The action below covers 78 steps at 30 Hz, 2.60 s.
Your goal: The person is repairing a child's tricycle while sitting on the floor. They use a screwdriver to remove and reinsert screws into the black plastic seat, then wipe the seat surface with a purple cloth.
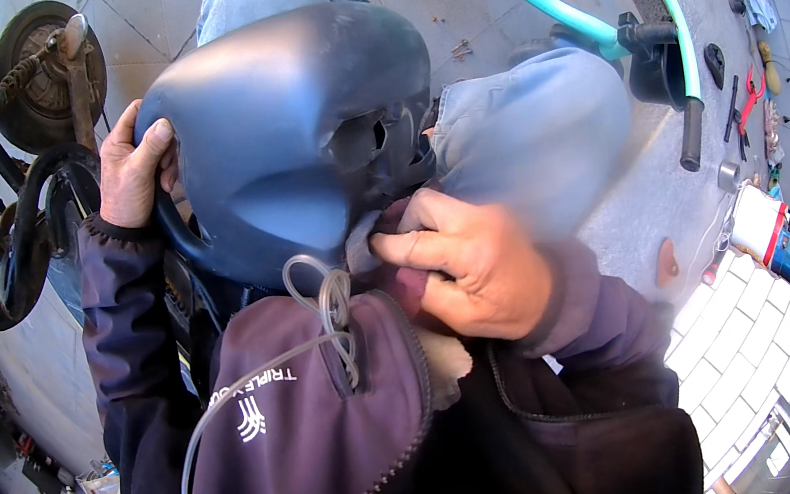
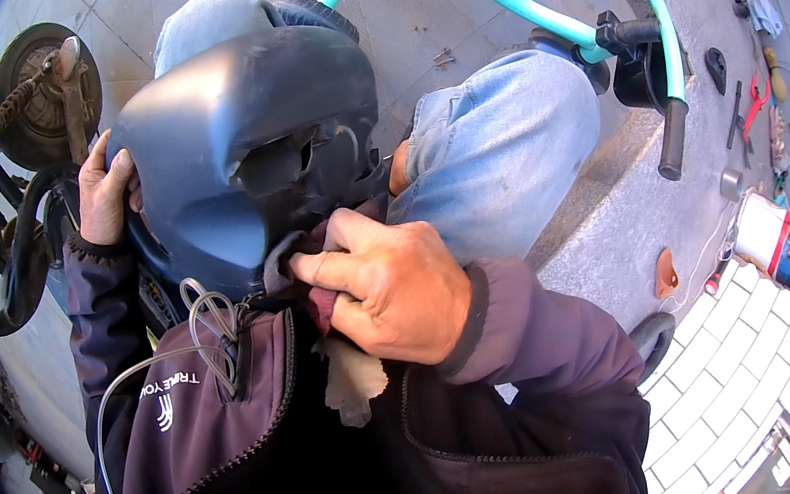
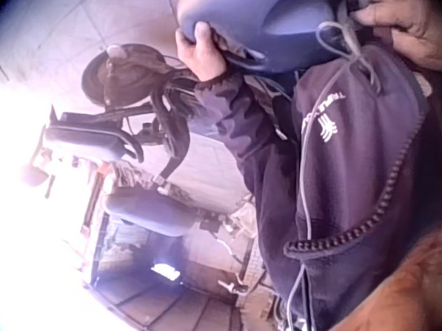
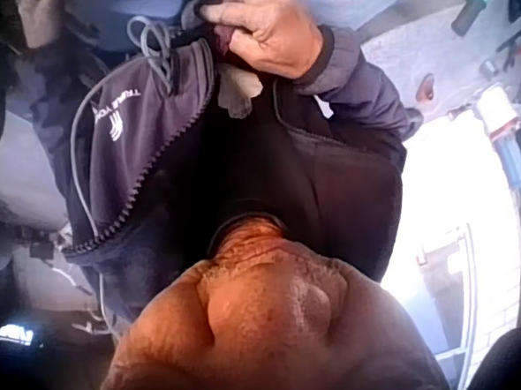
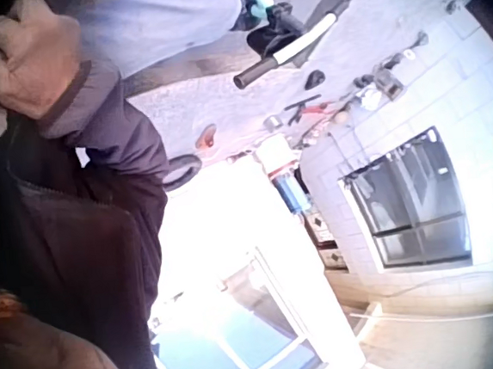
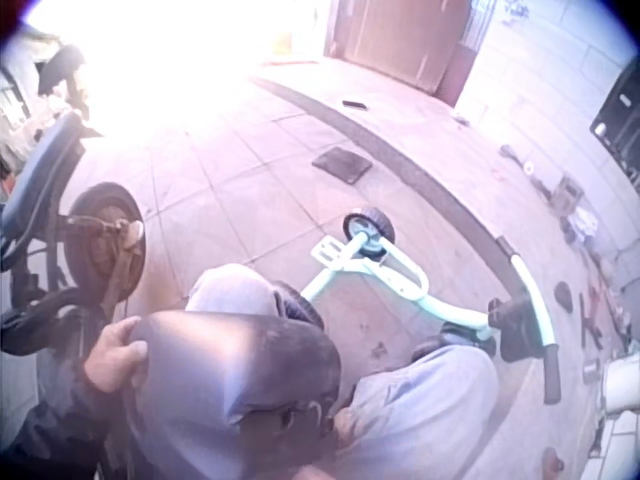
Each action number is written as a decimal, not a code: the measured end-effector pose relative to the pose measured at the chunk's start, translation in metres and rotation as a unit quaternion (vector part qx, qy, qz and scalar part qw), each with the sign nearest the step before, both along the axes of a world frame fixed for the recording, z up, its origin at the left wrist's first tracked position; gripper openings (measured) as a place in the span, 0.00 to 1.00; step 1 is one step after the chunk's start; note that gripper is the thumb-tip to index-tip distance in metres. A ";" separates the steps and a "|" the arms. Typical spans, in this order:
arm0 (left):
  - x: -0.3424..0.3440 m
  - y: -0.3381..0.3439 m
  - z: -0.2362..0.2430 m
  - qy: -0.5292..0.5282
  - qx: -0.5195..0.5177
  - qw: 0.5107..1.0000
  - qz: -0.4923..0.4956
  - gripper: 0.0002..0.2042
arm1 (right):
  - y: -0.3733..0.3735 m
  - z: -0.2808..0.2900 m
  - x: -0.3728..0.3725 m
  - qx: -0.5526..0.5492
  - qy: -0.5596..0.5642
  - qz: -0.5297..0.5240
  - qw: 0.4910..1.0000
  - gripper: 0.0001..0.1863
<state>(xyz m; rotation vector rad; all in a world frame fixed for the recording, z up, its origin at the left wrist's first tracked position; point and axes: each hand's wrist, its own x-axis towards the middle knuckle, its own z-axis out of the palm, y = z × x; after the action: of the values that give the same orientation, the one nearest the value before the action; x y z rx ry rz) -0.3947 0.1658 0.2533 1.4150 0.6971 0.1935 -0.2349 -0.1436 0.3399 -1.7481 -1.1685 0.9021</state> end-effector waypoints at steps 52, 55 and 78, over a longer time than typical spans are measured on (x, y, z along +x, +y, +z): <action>-0.028 0.035 -0.064 -0.087 -0.145 0.979 0.113 0.19 | 0.080 -0.019 0.111 0.104 -0.268 -0.086 0.954 0.16; -0.027 0.034 -0.064 -0.084 -0.147 0.979 0.116 0.19 | 0.101 -0.015 0.104 0.142 -0.299 -0.021 0.943 0.16; -0.021 0.031 -0.058 -0.082 -0.144 0.979 0.117 0.21 | 0.089 -0.031 0.122 0.053 -0.246 0.013 0.968 0.17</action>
<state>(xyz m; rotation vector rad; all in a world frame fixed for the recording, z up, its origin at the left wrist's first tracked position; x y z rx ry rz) -0.4161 0.1969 0.1950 1.0264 0.7221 0.3743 -0.1125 -0.0545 0.3091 -1.9291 -1.5258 0.4142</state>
